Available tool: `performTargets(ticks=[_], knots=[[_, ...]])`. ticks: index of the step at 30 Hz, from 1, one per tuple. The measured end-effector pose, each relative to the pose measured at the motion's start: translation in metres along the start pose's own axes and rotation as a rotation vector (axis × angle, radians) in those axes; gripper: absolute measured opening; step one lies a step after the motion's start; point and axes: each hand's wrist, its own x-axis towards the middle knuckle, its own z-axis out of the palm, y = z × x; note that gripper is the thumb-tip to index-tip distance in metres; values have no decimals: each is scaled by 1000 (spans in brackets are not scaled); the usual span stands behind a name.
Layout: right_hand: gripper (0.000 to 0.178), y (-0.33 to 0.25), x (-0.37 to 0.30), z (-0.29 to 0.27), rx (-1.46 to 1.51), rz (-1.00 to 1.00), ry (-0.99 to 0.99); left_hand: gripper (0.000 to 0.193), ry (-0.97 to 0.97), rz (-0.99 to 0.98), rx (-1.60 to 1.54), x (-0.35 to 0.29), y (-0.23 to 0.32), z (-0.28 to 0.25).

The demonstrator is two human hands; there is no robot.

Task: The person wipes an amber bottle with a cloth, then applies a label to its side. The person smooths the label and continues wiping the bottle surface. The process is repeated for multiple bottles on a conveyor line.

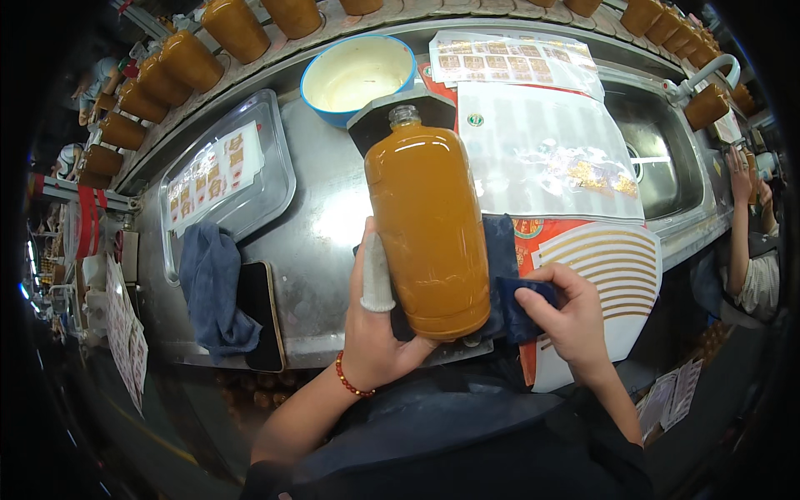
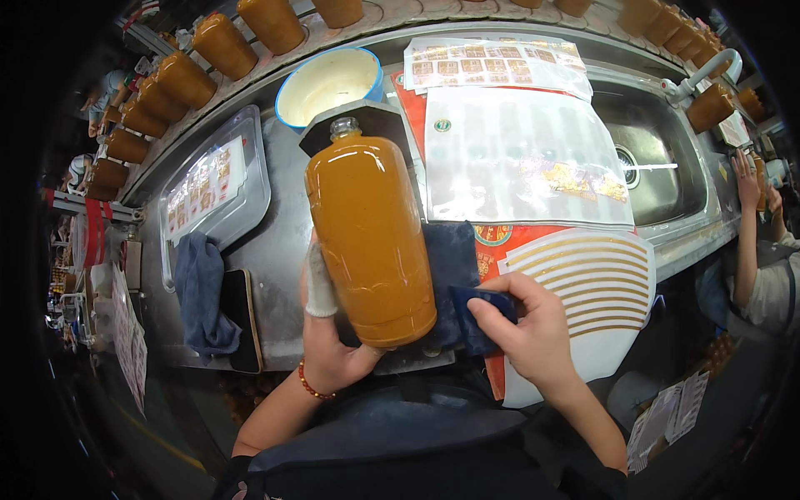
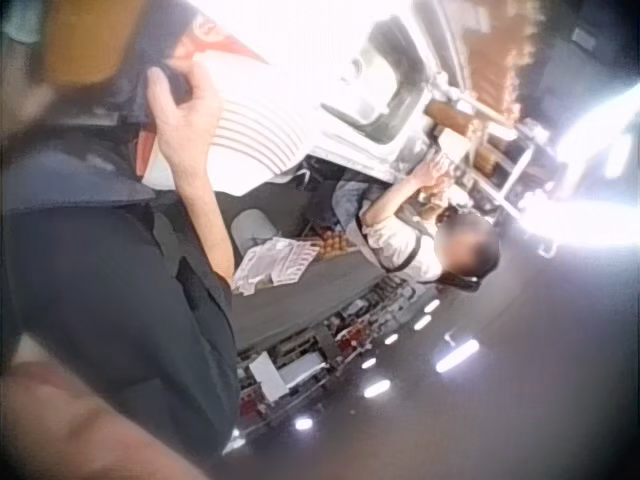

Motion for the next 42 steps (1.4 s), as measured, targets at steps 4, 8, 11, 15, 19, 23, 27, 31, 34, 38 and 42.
performTargets(ticks=[4,8,11,15,19,23,27,31,34,38,42], knots=[[14,-12,-12,-1,100,-94,-30,101,71,21,-69,-15,-8,0],[15,-8,-16,-6,249,7,-23,42,134,319,167,-42,-1,-7],[17,-7,-17,-5,305,7,-24,33,125,377,238,-45,-5,-6],[18,-6,-16,-6,369,7,-30,32,71,406,227,-28,-2,-12],[18,-9,-18,-3,424,3,-42,21,-1,409,235,-7,2,-10],[20,-9,-23,-4,436,-19,-52,16,-51,377,387,6,19,1],[27,-5,-28,-12,437,-52,42,29,61,285,338,7,24,4],[33,-5,-28,-19,523,-38,57,53,159,146,55,-14,12,8],[35,-3,-26,-11,451,-65,27,62,169,102,-7,-22,9,7],[36,-12,-31,13,166,-324,-66,70,115,50,94,-14,23,4],[28,-11,-17,19,42,-323,-63,82,94,46,152,-3,27,5]])
